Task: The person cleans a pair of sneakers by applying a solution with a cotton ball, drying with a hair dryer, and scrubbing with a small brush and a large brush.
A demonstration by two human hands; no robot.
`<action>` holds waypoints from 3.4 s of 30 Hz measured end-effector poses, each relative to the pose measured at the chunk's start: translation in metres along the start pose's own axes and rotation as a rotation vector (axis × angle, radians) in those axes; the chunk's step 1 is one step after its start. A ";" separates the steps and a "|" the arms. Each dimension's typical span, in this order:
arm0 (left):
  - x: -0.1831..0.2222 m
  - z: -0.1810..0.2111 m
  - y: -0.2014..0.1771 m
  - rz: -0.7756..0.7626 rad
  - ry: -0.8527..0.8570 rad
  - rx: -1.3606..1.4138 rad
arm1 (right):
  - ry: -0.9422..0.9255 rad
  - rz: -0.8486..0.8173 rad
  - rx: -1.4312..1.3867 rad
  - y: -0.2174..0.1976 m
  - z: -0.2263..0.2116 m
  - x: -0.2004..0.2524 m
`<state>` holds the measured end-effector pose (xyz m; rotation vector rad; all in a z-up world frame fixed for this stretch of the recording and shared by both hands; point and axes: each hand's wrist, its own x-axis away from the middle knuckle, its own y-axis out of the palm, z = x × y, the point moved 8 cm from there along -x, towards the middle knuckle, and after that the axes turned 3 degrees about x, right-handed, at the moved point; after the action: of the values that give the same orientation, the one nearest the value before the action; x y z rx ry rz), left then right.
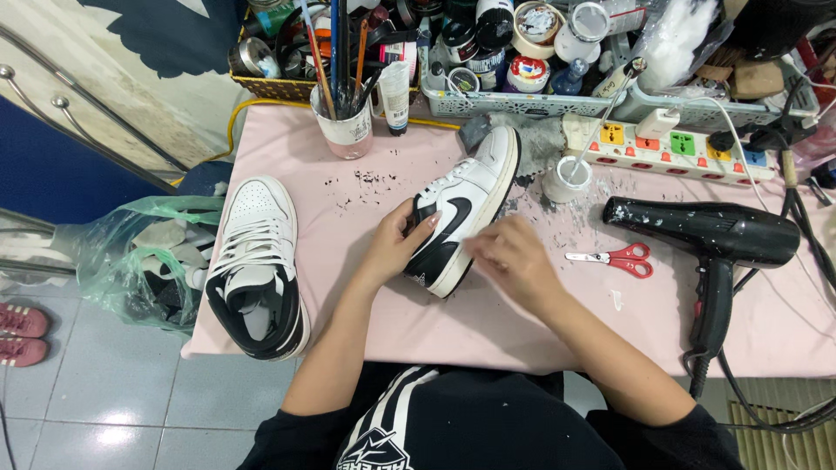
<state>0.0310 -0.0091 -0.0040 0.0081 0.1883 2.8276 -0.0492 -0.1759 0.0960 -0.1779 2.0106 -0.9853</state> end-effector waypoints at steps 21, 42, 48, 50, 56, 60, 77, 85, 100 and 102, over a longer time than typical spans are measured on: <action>0.007 0.023 -0.001 0.123 0.016 -0.316 | -0.088 -0.018 -0.083 0.012 -0.013 0.014; 0.013 0.045 0.011 0.320 -0.047 -0.456 | -0.064 -0.015 -0.035 0.000 -0.009 0.009; 0.010 0.052 0.021 0.310 0.084 -0.480 | -0.282 -0.104 -0.043 0.004 -0.040 0.012; 0.010 0.050 0.024 0.295 0.086 -0.493 | -0.327 -0.119 0.024 0.003 -0.044 0.017; 0.004 0.046 0.026 0.251 0.055 -0.477 | -0.348 -0.111 -0.019 0.002 -0.035 0.028; 0.009 0.052 0.026 0.182 0.131 -0.372 | -0.244 0.023 0.022 -0.008 -0.003 0.024; 0.041 0.080 0.017 -0.032 0.240 -0.282 | 0.050 0.257 0.253 -0.091 0.034 -0.006; 0.044 0.087 0.012 -0.095 0.236 -0.312 | -0.310 0.100 0.144 -0.092 -0.007 0.000; 0.055 0.102 0.009 -0.102 0.412 -0.394 | -0.139 0.217 0.215 -0.130 0.014 -0.009; 0.054 0.098 0.008 -0.134 0.390 -0.374 | 0.002 0.244 0.217 -0.145 0.039 -0.015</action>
<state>-0.0208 0.0123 0.0935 -0.6139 -0.2493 2.6569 -0.0437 -0.2897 0.1944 0.1818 1.8591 -1.0357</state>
